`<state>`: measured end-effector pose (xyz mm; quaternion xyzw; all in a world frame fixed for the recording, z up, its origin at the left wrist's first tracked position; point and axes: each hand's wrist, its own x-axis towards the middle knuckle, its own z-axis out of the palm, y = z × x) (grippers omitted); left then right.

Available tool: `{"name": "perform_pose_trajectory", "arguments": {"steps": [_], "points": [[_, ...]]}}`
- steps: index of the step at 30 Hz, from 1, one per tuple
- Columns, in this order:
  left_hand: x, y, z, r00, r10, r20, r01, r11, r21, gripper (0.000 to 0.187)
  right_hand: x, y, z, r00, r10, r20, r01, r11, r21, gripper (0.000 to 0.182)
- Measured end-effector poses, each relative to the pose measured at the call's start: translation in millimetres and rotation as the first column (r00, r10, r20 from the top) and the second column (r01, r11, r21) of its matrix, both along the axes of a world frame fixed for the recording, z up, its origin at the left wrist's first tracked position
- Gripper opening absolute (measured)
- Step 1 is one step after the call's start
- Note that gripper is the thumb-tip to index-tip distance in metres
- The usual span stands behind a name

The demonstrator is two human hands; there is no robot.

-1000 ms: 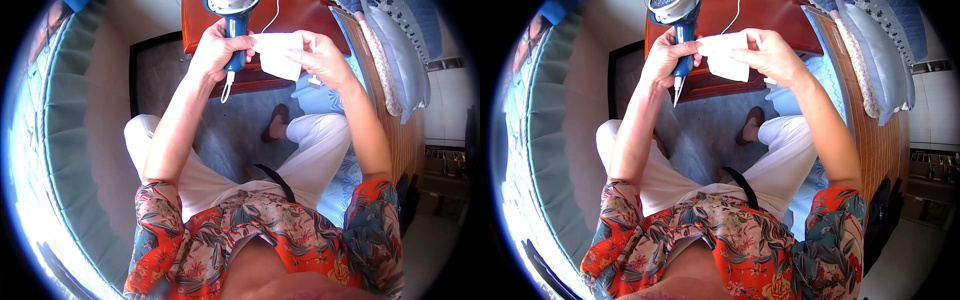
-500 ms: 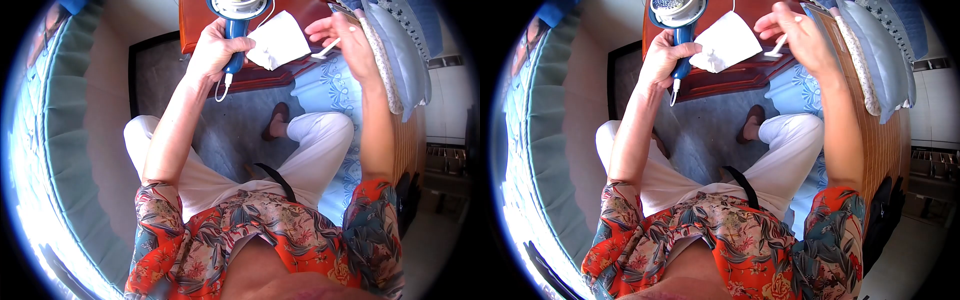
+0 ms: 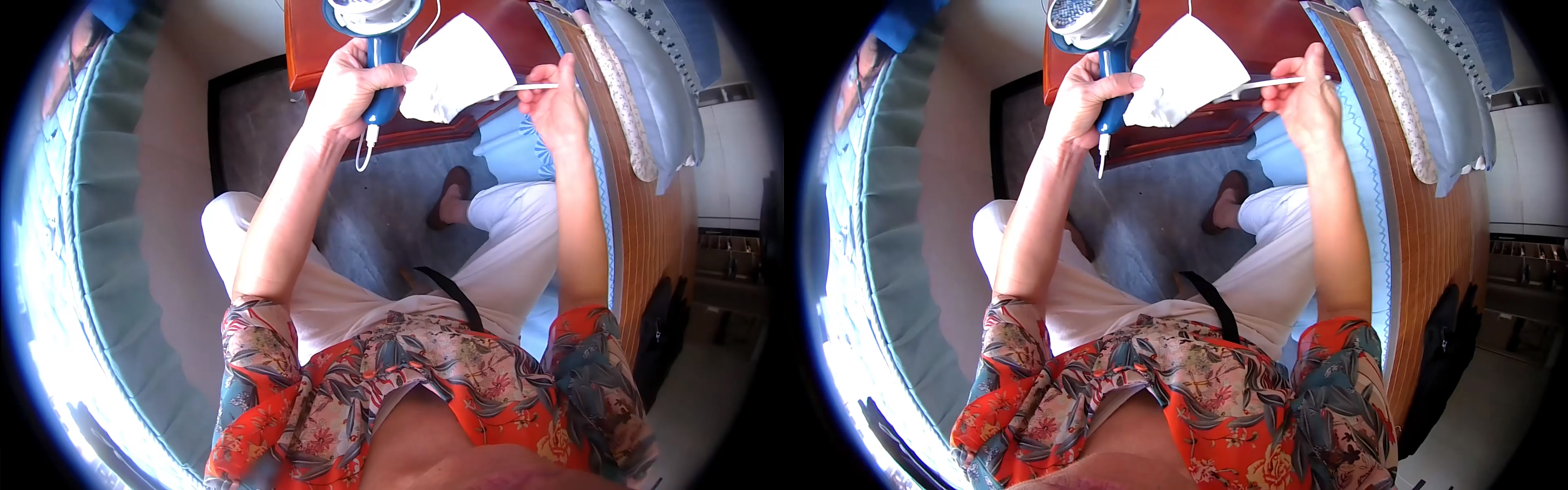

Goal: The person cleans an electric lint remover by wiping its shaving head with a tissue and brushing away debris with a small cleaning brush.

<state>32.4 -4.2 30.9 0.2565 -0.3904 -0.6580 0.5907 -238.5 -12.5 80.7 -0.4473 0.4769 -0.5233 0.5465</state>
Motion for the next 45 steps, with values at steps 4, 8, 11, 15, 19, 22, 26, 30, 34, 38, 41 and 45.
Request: {"name": "perform_pose_trajectory", "arguments": {"steps": [4, 8, 11, 15, 19, 22, 26, 30, 34, 38, 41, 45], "points": [[-1, 4, 0, 0.996, -0.028, 0.090, 0.030, 0.999, -0.019, 0.028, 11, -7, -17, 0.938, 0.143, 0.317, -0.155, 0.988, 0.014, 0.057], [-7, 9, 1, 0.983, 0.032, 0.181, -0.034, 0.999, 0.008, 0.034, 28, -1, -22, 0.895, 0.141, 0.422, -0.189, 0.979, 0.074, 0.054], [-13, 4, -9, 0.977, 0.061, 0.202, -0.056, 0.998, -0.029, 0.036, 36, 3, -26, 0.889, 0.193, 0.416, -0.239, 0.969, 0.059, 0.054], [-17, 9, -6, 0.974, 0.104, 0.202, -0.103, 0.995, -0.017, 0.038, 51, 16, -24, 0.919, 0.132, 0.371, -0.176, 0.981, 0.087, 0.054], [-17, 9, -4, 0.952, 0.124, 0.281, -0.126, 0.992, -0.012, 0.031, 55, 18, -28, 0.933, 0.084, 0.349, -0.126, 0.987, 0.098, 0.054], [-11, 12, 2, 0.980, 0.041, 0.192, -0.048, 0.998, 0.032, 0.024, 54, 18, -30, 0.947, 0.053, 0.316, -0.088, 0.991, 0.098, 0.054], [-13, 9, -2, 0.999, 0.026, 0.038, -0.029, 0.997, 0.070, 0.018, 55, 19, -32, 0.964, -0.005, 0.267, -0.022, 0.995, 0.099, 0.055], [-15, 9, -3, 1.000, 0.005, 0.027, -0.006, 0.998, 0.063, 0.024, 59, 22, -30, 0.966, -0.058, 0.253, 0.035, 0.995, 0.095, 0.055], [-16, 10, -2, 0.998, -0.011, 0.058, 0.006, 0.997, 0.083, 0.030, 70, 27, -32, 0.956, -0.077, 0.282, 0.066, 0.997, 0.048, 0.054], [-14, 10, -2, 0.998, 0.009, 0.056, -0.012, 0.998, 0.055, 0.029, 64, 27, -39, 0.959, 0.037, 0.282, -0.037, 0.999, -0.004, 0.051], [-12, 9, -3, 1.000, -0.005, -0.026, 0.006, 1.000, 0.031, 0.029, 68, 34, -27, 0.999, 0.050, 0.014, -0.047, 0.984, -0.173, 0.053], [-14, 8, -4, 0.997, -0.037, -0.075, 0.041, 0.998, 0.042, 0.028, 77, 31, -31, 0.955, 0.283, 0.093, -0.255, 0.937, -0.237, 0.079]]}}
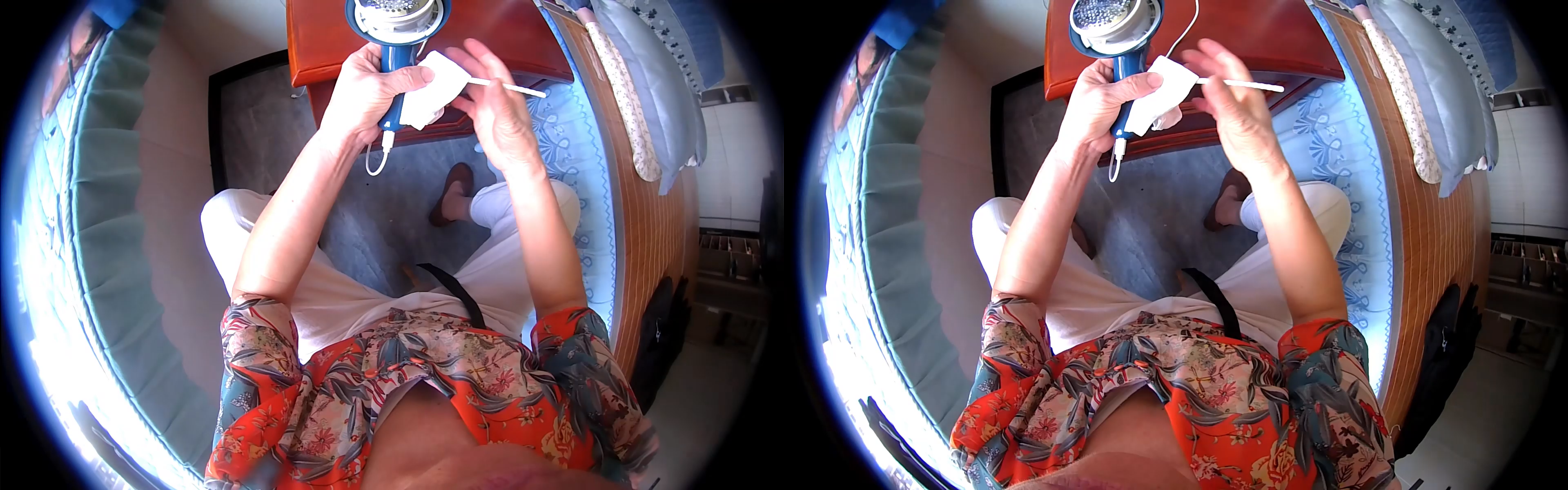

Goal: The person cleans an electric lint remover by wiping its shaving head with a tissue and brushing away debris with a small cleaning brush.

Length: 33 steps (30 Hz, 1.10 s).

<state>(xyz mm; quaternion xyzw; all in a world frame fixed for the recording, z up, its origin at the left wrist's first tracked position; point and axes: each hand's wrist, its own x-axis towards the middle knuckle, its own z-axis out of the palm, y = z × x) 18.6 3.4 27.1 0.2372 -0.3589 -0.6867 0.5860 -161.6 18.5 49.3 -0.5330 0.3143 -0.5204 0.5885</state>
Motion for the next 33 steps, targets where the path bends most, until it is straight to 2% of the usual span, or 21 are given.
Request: {"name": "perform_pose_trajectory", "arguments": {"steps": [3, 4, 5, 7, 10, 13, 14, 18, 20, 21, 23, 26, 32, 33], "points": [[0, 2, 1, 1.000, 0.001, 0.022, -0.001, 1.000, -0.017, 0.028, 11, 3, 3, 0.995, 0.056, -0.084, -0.054, 0.998, 0.020, 0.068], [0, 3, 2, 0.999, 0.014, 0.038, -0.012, 0.999, -0.034, 0.028, 15, 4, 1, 0.998, -0.010, -0.067, 0.012, 0.999, 0.033, 0.049], [0, 3, 3, 0.998, 0.026, 0.053, -0.023, 0.998, -0.051, 0.028, 14, 4, 0, 0.994, -0.009, -0.108, 0.014, 0.999, 0.044, 0.041], [0, 0, -2, 0.997, 0.046, 0.056, -0.043, 0.997, -0.059, 0.029, 11, 4, -1, 0.982, -0.004, -0.191, 0.016, 0.998, 0.064, 0.026], [-3, 0, -2, 0.997, 0.073, 0.031, -0.072, 0.996, -0.053, 0.026, 14, 9, 2, 0.975, -0.136, -0.177, 0.153, 0.985, 0.081, 0.013], [-1, 2, -1, 0.998, 0.035, 0.058, -0.032, 0.998, -0.048, 0.023, 6, 6, 9, 0.965, -0.158, -0.207, 0.158, 0.987, -0.016, 0.009], [0, 2, 0, 0.997, 0.012, 0.076, -0.008, 0.999, -0.048, 0.022, -2, 2, 13, 0.977, -0.133, -0.165, 0.133, 0.991, -0.013, 0.011], [-2, 2, 2, 0.997, -0.004, 0.073, 0.004, 1.000, -0.001, 0.021, -20, -12, 47, 0.943, -0.235, -0.237, 0.192, 0.963, -0.191, 0.009], [-3, 3, 0, 0.989, 0.020, 0.149, -0.016, 1.000, -0.024, 0.016, -20, -20, 67, 0.930, -0.268, -0.251, 0.195, 0.940, -0.280, 0.010], [-4, 3, 0, 0.982, 0.030, 0.188, -0.024, 0.999, -0.037, 0.016, -23, -24, 77, 0.927, -0.214, -0.308, 0.123, 0.949, -0.289, 0.012], [-7, 5, 2, 0.977, 0.044, 0.207, -0.034, 0.998, -0.051, 0.016, -23, -32, 84, 0.906, -0.191, -0.379, 0.090, 0.959, -0.269, 0.008], [-8, 7, 3, 0.973, 0.061, 0.221, -0.050, 0.997, -0.057, 0.018, -4, -23, 94, 0.897, -0.175, -0.405, 0.103, 0.976, -0.192, 0.007], [-8, 7, 6, 0.973, 0.088, 0.212, -0.079, 0.995, -0.053, 0.020, -6, -29, 87, 0.928, -0.212, -0.307, 0.148, 0.965, -0.216, 0.010], [-8, 7, 6, 0.974, 0.084, 0.212, -0.074, 0.996, -0.054, 0.020, -11, -34, 81, 0.922, -0.196, -0.333, 0.119, 0.964, -0.237, 0.007]]}}
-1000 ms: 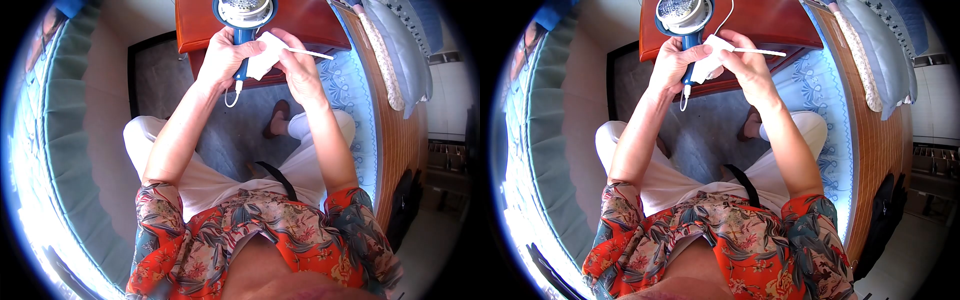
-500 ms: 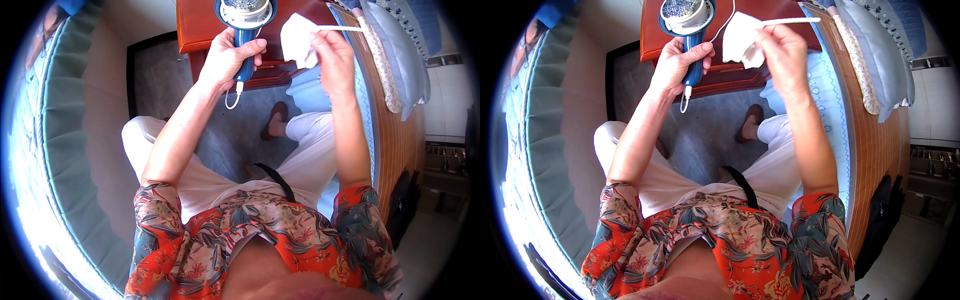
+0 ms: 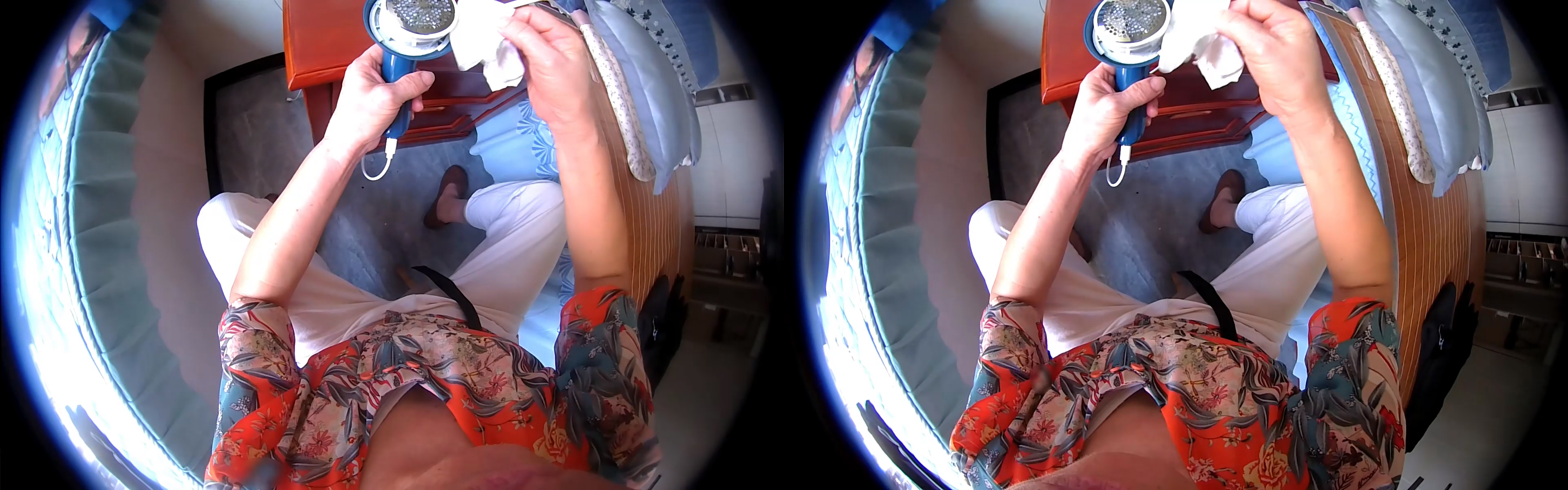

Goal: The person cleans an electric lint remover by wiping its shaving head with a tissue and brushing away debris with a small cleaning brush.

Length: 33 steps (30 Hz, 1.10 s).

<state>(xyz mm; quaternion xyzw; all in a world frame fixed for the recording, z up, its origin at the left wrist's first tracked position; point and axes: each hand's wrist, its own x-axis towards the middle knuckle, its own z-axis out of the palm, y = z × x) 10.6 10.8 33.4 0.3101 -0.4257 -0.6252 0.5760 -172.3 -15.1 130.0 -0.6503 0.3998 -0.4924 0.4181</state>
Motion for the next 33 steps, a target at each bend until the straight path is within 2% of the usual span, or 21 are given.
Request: {"name": "perform_pose_trajectory", "arguments": {"steps": [2, 3, 6, 7, 10, 14, 15, 16, 18, 21, 24, 27, 30, 33], "points": [[1, 0, 0, 1.000, 0.007, 0.014, -0.007, 1.000, -0.003, 0.020, -9, -10, -15, 0.997, 0.043, -0.065, -0.045, 0.998, -0.033, 0.006], [1, 0, 0, 1.000, 0.010, 0.022, -0.010, 1.000, -0.005, 0.020, -4, -7, -14, 0.991, -0.007, -0.132, -0.010, 0.992, -0.125, 0.005], [3, 0, 0, 0.997, 0.023, 0.072, -0.022, 1.000, -0.016, 0.020, 0, -3, -15, 0.985, -0.023, -0.173, 0.004, 0.994, -0.109, 0.007], [2, 0, -1, 0.995, 0.031, 0.098, -0.029, 0.999, -0.021, 0.020, 4, -2, -18, 0.980, -0.040, -0.196, 0.005, 0.985, -0.173, 0.008], [1, -1, -3, 0.987, 0.047, 0.153, -0.043, 0.999, -0.033, 0.019, 7, 3, -11, 0.969, -0.014, -0.246, -0.008, 0.996, -0.089, 0.010], [3, 0, -1, 0.985, 0.031, 0.171, -0.025, 0.999, -0.034, 0.020, 3, -1, 8, 0.987, 0.138, -0.076, -0.137, 0.990, 0.016, 0.026], [3, 0, -1, 0.984, 0.027, 0.175, -0.021, 0.999, -0.035, 0.020, 2, -1, 17, 0.970, 0.091, -0.225, -0.097, 0.995, -0.018, 0.036], [2, 0, -1, 0.983, 0.026, 0.181, -0.019, 0.999, -0.042, 0.020, 5, 2, 25, 0.986, 0.091, -0.142, -0.076, 0.991, 0.112, 0.035], [0, 0, -2, 0.981, 0.025, 0.194, -0.014, 0.998, -0.057, 0.020, 10, 6, 37, 0.984, 0.088, -0.157, -0.070, 0.991, 0.114, 0.029], [0, 1, 0, 0.980, 0.021, 0.198, -0.014, 0.999, -0.039, 0.021, 7, 6, 39, 0.953, 0.067, -0.294, -0.052, 0.997, 0.057, 0.018], [1, 0, 1, 0.979, 0.026, 0.201, -0.019, 0.999, -0.034, 0.021, 1, 3, 34, 0.942, 0.077, -0.328, -0.097, 0.994, -0.045, 0.008], [3, 0, 1, 0.976, 0.049, 0.213, -0.042, 0.998, -0.036, 0.020, -1, 12, 43, 0.949, 0.087, -0.304, -0.052, 0.991, 0.120, 0.006], [3, -1, -1, 0.971, 0.069, 0.228, -0.057, 0.997, -0.057, 0.020, -3, 15, 50, 0.938, -0.007, -0.347, 0.024, 0.999, 0.045, 0.009], [3, -1, -1, 0.968, 0.083, 0.236, -0.067, 0.995, -0.077, 0.019, -4, 18, 48, 0.956, 0.033, -0.293, -0.017, 0.998, 0.057, 0.011]]}}
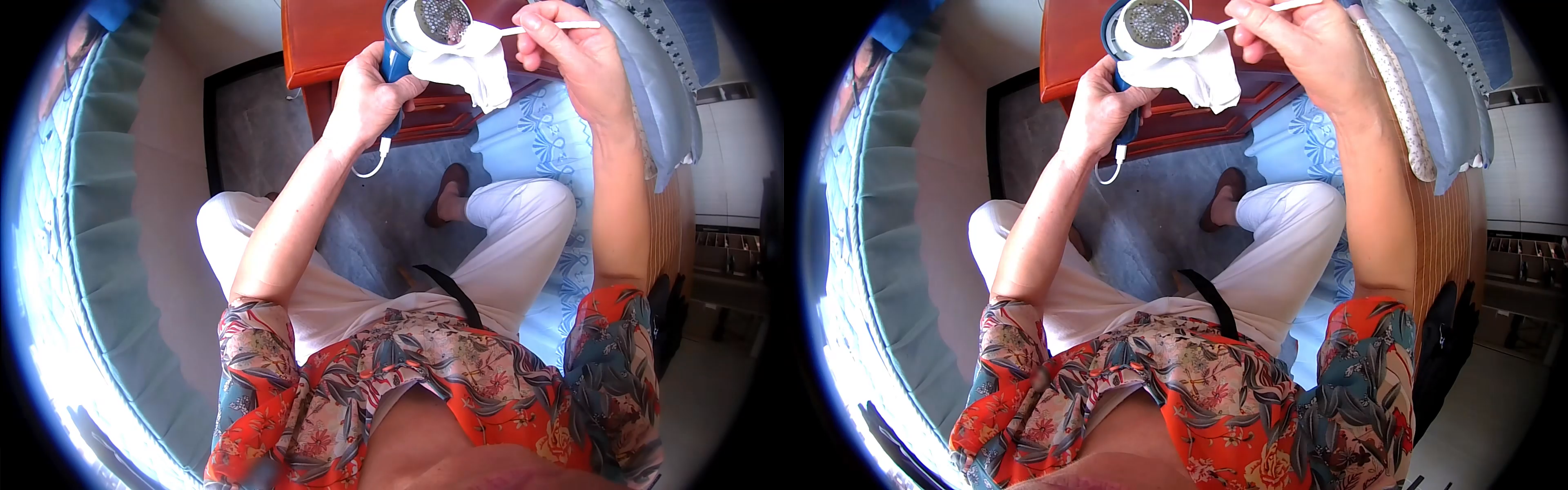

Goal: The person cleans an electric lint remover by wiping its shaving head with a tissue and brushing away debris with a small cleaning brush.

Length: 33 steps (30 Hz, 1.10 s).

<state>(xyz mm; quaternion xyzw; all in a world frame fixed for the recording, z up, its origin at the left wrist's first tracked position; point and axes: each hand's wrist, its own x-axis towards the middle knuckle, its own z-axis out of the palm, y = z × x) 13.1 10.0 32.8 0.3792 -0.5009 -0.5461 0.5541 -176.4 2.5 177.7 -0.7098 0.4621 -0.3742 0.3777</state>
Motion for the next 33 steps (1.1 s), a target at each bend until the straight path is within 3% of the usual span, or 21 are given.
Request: {"name": "perform_pose_trajectory", "arguments": {"steps": [2, 5, 12, 15, 18, 21, 24, 28, 33], "points": [[0, 0, 1, 1.000, 0.019, 0.024, -0.019, 1.000, -0.001, 0.019, -3, -1, -8, 0.999, 0.035, 0.024, -0.035, 0.999, -0.023, 0.011], [0, 0, 0, 0.996, 0.046, 0.071, -0.045, 0.999, -0.017, 0.018, -10, -7, -29, 0.998, 0.052, 0.044, -0.043, 0.980, -0.195, 0.011], [2, 0, 1, 0.998, 0.012, 0.058, -0.010, 0.999, -0.035, 0.018, -13, -8, -45, 0.995, 0.067, -0.073, -0.093, 0.879, -0.468, 0.020], [4, -1, -2, 0.995, 0.032, 0.091, -0.031, 0.999, -0.008, 0.021, -11, -4, -44, 0.988, 0.064, -0.139, -0.123, 0.873, -0.472, 0.019], [5, -2, -2, 0.995, 0.067, 0.078, -0.067, 0.998, -0.007, 0.017, -6, 5, -47, 0.997, 0.076, -0.024, -0.079, 0.926, -0.368, 0.015], [5, -2, -2, 0.984, 0.117, 0.138, -0.111, 0.993, -0.051, 0.017, -3, 9, -51, 0.996, 0.085, -0.030, -0.090, 0.939, -0.332, 0.017], [6, -2, -3, 0.971, 0.150, 0.187, -0.144, 0.989, -0.045, 0.029, 1, 10, -57, 0.987, 0.115, 0.111, -0.083, 0.963, -0.256, 0.017], [5, -4, -6, 0.910, 0.282, 0.304, -0.244, 0.957, -0.157, 0.035, 4, 21, -71, 0.949, 0.053, 0.312, -0.016, 0.993, -0.120, 0.017], [2, 1, -2, 0.881, 0.335, 0.333, -0.288, 0.940, -0.182, 0.040, 18, 35, -78, 0.953, 0.021, 0.302, 0.035, 0.983, -0.179, 0.017]]}}
